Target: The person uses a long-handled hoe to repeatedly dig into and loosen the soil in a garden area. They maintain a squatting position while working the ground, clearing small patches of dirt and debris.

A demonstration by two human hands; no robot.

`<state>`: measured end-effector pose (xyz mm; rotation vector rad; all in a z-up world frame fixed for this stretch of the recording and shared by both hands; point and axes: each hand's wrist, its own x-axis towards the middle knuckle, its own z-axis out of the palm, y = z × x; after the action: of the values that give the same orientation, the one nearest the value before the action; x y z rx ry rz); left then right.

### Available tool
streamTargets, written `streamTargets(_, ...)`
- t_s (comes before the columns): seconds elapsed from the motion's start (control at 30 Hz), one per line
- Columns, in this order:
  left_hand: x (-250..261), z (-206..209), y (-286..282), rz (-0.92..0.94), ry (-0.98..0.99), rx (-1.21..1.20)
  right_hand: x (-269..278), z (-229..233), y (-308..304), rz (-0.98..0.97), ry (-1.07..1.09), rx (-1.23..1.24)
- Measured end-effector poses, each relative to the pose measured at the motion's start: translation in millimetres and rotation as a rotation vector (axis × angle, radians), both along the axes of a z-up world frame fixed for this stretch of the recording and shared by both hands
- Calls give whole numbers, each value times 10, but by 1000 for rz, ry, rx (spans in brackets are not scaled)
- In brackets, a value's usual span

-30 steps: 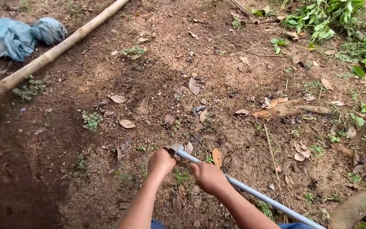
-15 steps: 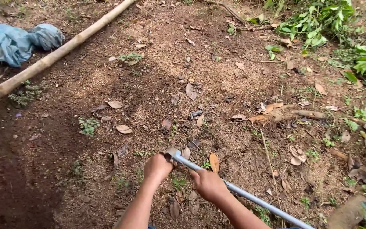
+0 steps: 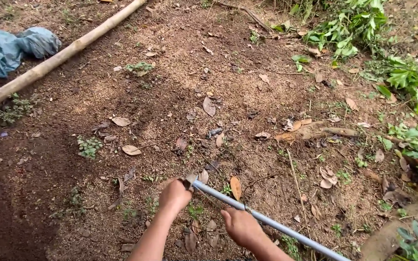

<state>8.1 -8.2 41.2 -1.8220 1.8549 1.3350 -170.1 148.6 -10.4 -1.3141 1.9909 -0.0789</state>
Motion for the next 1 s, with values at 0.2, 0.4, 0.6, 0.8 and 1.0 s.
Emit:
streamTargets(0.2, 40, -70, 27, 103, -8, -31, -211, -27, 131, -38, 38, 66)
streamTargets(0.4, 19, -129, -12, 152, 33, -64, -249, -333, 84, -4, -1, -30)
streamTargets(0.6, 39, 25, 32, 130, 17, -34, -179, -30, 258, -24, 21, 104)
streamTargets(0.8, 13, -117, -37, 188, 19, -62, -336, -170, 162, -45, 61, 46)
streamTargets(1.0, 3, -201, -10, 135, -43, -91, -217, -227, 359, -2, 46, -64)
